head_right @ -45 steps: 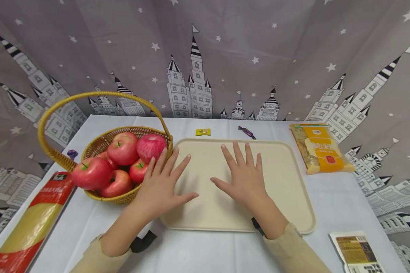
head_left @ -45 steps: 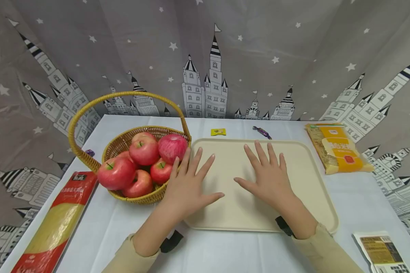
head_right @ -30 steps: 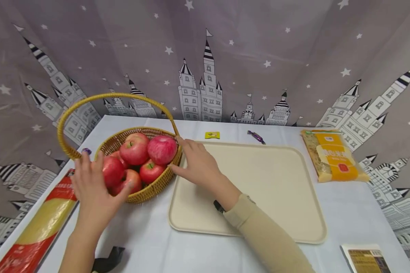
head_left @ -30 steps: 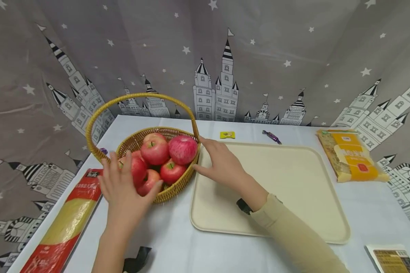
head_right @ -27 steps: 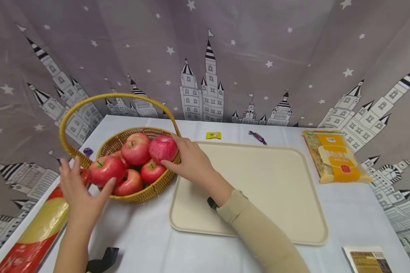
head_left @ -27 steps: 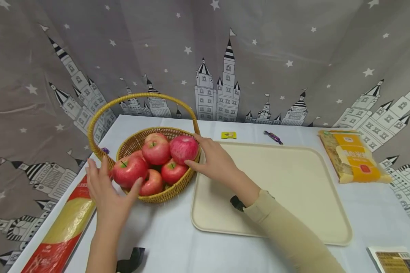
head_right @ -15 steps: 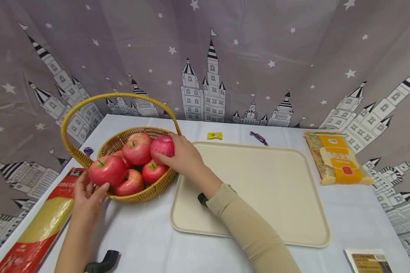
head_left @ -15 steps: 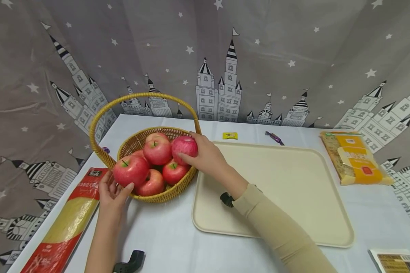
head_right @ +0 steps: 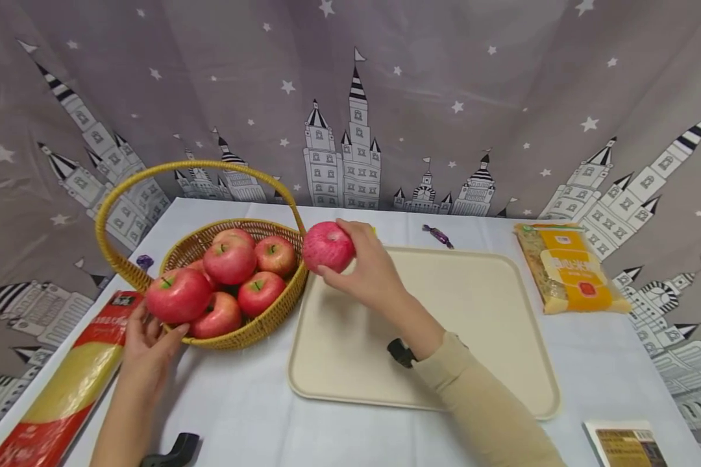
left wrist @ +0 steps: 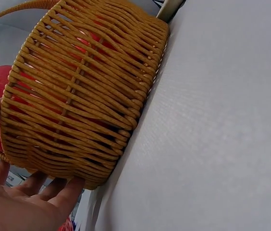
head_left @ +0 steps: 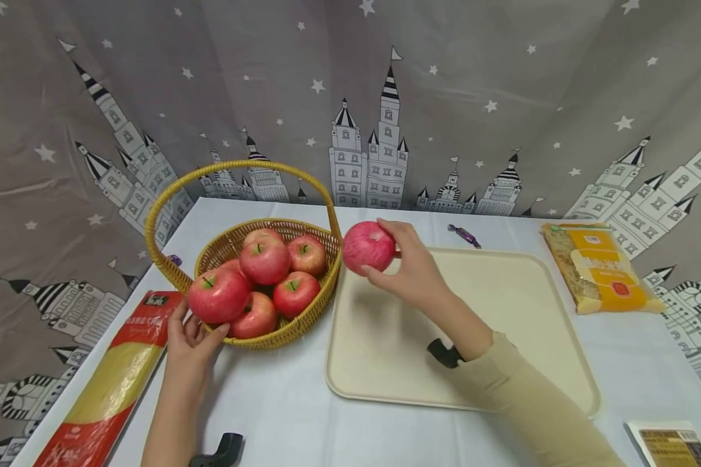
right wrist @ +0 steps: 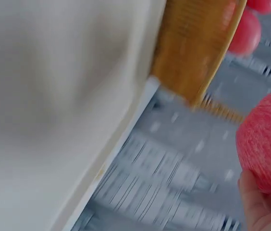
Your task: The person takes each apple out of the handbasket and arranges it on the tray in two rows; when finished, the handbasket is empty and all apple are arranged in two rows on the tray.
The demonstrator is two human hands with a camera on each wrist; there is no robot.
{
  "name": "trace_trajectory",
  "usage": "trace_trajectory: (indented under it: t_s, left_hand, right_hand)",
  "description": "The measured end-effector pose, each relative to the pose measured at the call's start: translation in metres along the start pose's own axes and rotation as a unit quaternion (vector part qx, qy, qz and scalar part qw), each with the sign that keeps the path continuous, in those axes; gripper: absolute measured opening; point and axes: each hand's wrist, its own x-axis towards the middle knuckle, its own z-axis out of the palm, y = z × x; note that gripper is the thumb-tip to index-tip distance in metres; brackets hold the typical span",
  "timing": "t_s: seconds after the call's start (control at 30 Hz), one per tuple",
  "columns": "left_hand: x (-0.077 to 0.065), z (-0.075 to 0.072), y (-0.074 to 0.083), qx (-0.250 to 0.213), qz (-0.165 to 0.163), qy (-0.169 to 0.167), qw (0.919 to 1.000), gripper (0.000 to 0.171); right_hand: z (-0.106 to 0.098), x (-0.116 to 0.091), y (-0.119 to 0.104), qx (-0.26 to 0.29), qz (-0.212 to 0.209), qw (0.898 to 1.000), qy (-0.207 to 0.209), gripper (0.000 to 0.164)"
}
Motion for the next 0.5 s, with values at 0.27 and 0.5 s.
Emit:
trace_trajectory:
  t_s: [0.27, 0.5]
  left_hand:
    - [-0.001, -0.001, -0.003, -0.011, -0.005, 0.013, 0.9998, 0.085]
    - [0.0, 0.002, -0.003, -0.02, 0.01, 0.019, 0.9996, 0.082]
  right_hand:
    - [-0.094, -0.032, 0.072, -0.102, 0.08, 0.989, 0.072, 0.071]
    - [-0.162, -0.061, 0.133, -0.199, 0.21, 0.955, 0.071, 0.083]
